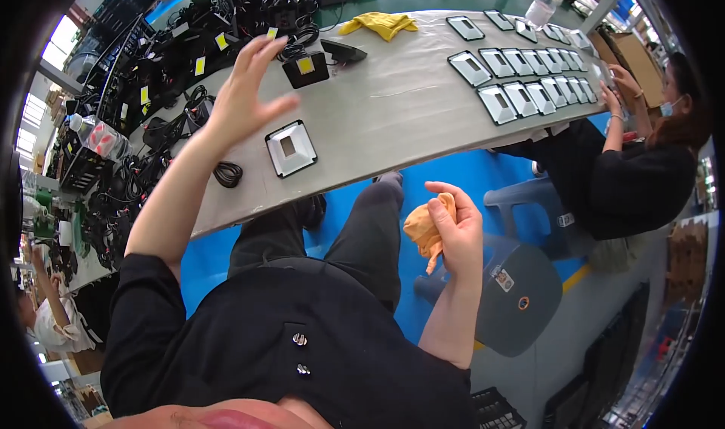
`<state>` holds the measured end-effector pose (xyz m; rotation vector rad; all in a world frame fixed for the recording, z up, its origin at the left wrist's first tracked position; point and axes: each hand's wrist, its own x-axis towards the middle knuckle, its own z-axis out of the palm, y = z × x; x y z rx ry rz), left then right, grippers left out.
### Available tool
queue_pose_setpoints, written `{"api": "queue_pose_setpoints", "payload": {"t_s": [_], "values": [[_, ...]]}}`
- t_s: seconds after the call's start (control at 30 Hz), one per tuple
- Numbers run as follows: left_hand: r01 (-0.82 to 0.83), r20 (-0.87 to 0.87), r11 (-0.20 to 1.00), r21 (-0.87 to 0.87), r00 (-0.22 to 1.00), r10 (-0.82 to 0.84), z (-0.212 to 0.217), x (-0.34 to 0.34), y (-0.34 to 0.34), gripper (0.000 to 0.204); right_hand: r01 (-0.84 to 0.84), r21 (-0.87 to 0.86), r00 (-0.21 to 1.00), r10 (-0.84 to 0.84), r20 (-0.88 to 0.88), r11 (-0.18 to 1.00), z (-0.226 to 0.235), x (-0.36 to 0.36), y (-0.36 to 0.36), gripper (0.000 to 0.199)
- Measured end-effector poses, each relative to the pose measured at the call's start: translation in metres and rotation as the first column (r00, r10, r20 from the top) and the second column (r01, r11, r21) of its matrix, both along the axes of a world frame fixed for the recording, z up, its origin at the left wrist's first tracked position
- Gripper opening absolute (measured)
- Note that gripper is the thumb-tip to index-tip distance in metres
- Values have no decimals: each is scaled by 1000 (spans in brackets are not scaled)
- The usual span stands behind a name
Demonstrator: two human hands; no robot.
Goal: Cleaning and inspecting small LED light panels at a factory workbench.
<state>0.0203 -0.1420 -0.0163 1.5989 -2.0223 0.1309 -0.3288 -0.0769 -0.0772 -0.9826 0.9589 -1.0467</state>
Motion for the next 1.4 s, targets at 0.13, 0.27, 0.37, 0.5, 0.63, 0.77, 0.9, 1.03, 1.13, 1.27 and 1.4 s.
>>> {"api": "queue_pose_setpoints", "payload": {"t_s": [0.13,0.27,0.37,0.5,0.63,0.77,0.9,1.03,1.13,1.27,1.4], "values": [[-71,19,978,198,997,69,-5,26,-67,55,-57,-22,993,59,105,998,8,12,6,33],[208,-633,802,560,732,252,4,32,-86,35,-90,37,975,81,207,995,6,8,14,36],[260,-869,858,443,360,340,22,49,-79,32,-54,83,953,27,301,995,-2,4,12,39],[275,-989,952,136,-21,148,46,68,-68,42,-32,133,916,-24,401,991,3,18,5,39],[315,-967,945,92,254,9,73,51,-51,42,-155,72,963,135,234,985,27,42,-12,34],[264,-969,954,143,231,82,105,23,-56,35,-192,-192,974,162,-159,963,54,90,-47,41],[359,-951,924,135,309,19,112,12,-55,39,-178,-483,897,-60,-437,858,70,140,-92,67],[455,-924,871,184,383,-5,118,-22,-56,38,-136,-689,725,-402,-559,712,73,151,-117,97],[501,-935,848,172,354,-20,109,-27,-66,37,-208,-663,555,-471,-685,719,83,157,-114,98],[596,-926,778,200,374,-49,95,-31,-78,41,-247,-672,462,-525,-715,698,59,140,-136,53],[485,-866,835,259,500,-22,71,-12,-87,42,-103,-473,802,-208,-560,875,45,103,-145,28]]}}
